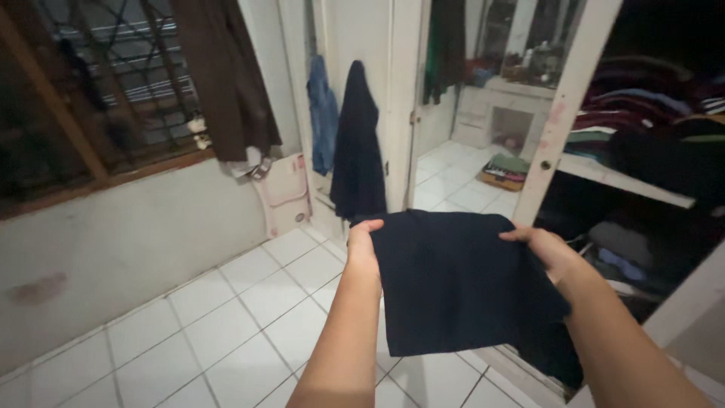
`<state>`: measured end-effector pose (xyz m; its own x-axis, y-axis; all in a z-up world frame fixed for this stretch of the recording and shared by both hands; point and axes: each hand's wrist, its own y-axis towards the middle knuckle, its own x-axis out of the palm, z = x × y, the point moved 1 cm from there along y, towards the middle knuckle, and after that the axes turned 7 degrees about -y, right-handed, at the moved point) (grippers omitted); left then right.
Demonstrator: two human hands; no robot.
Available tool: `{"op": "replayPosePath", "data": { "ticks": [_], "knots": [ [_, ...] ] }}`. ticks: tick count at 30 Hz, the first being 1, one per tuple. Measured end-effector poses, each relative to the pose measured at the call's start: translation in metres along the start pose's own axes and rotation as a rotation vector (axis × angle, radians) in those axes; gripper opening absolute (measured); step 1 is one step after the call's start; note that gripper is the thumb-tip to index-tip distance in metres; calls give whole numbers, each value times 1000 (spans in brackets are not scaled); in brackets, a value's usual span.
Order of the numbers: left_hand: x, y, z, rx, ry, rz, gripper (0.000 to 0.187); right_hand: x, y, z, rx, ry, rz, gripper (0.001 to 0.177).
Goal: The person takes folded clothes from a suitcase on the floor, unfolds them, and places them into a wardrobe. They handle a green t-shirt, a dark blue shirt, and a striped top, placing each into the wardrobe shelf.
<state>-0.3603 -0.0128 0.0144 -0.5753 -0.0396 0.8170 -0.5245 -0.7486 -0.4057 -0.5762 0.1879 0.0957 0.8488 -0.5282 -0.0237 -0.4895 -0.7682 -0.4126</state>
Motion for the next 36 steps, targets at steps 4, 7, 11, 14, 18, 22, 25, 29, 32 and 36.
{"op": "replayPosePath", "data": {
  "ticks": [4, 7, 11, 14, 18, 22, 25, 29, 32, 36],
  "knots": [
    [18, 23, -9, -64, 6, -57, 28, -12, 4, -5, -15, -16, 86, 53],
    [38, 36, -8, -101, 39, -86, 27, -19, 6, -14, -42, 83, 51, 58],
    [63, 56, -16, -145, 78, -119, 26, -36, 13, -17, -26, 102, 205, 63],
    [82, 66, -27, -170, 97, -144, 25, -53, 16, -20, 9, 73, 306, 66],
    [102, 77, -43, -190, 122, -179, 24, -76, 10, -13, 9, 86, 353, 62],
    [118, 91, -63, -205, 140, -207, 23, -94, -2, -8, -60, 226, 241, 63],
    [131, 107, -83, -203, 154, -237, 22, -100, -16, -7, -67, 283, 286, 60],
    [139, 134, -118, -196, 168, -262, 21, -108, -33, -14, -10, 214, 443, 63],
    [153, 158, -140, -140, 168, -277, 20, -117, -36, -22, -54, 206, 414, 69],
    [174, 182, -168, -148, 146, -321, 18, -145, -28, -27, -27, 229, 533, 70]
  ]
}}
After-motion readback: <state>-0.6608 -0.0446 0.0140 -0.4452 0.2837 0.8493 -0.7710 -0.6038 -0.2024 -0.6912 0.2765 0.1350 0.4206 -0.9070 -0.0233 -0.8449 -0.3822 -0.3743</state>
